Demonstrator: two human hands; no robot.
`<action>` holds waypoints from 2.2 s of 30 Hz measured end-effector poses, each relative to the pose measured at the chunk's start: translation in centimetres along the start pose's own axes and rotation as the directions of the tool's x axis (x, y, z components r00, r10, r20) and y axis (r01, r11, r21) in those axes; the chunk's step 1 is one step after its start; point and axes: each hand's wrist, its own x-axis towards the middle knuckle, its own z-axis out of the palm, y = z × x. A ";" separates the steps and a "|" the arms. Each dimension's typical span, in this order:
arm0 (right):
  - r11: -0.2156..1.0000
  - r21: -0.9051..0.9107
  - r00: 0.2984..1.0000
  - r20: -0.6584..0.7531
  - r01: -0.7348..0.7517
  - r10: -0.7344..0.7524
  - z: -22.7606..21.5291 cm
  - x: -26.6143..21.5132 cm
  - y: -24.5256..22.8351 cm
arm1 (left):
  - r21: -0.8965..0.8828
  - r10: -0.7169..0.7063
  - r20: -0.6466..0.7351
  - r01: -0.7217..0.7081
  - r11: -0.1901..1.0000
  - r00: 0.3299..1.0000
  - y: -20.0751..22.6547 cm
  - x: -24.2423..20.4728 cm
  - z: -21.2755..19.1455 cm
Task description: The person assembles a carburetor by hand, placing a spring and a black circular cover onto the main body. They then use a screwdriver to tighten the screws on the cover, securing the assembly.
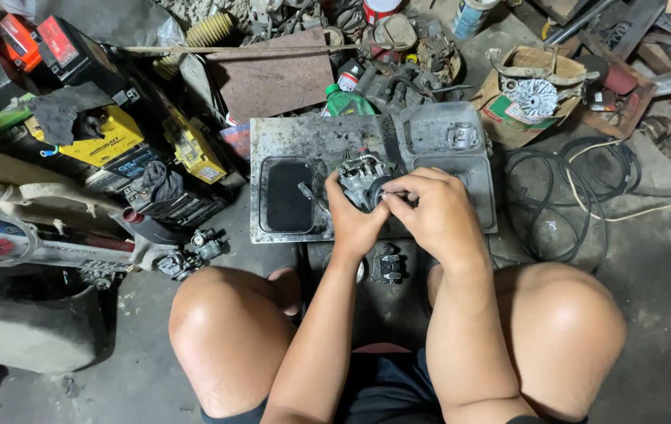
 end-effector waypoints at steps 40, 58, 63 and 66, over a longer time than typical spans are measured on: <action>0.983 -0.154 0.994 0.020 -0.099 0.103 2.3 -0.3 -1.2 | 0.005 -0.013 -0.012 0.013 1.000 1.000 0.7 -1.4 0.1; 0.955 0.032 0.903 -0.320 -0.294 0.288 1.4 0.7 2.9 | -0.587 -0.180 -0.093 0.093 0.804 0.979 1.2 -0.1 -0.9; 0.939 0.065 0.908 -0.243 -0.337 0.343 1.5 1.5 1.2 | -0.734 -0.216 -0.112 0.066 0.676 0.970 2.4 0.3 -1.5; 0.885 0.021 0.865 -0.202 -0.465 0.459 2.7 1.6 3.7 | -0.756 -0.235 -0.148 0.043 0.653 0.961 4.3 0.2 -2.0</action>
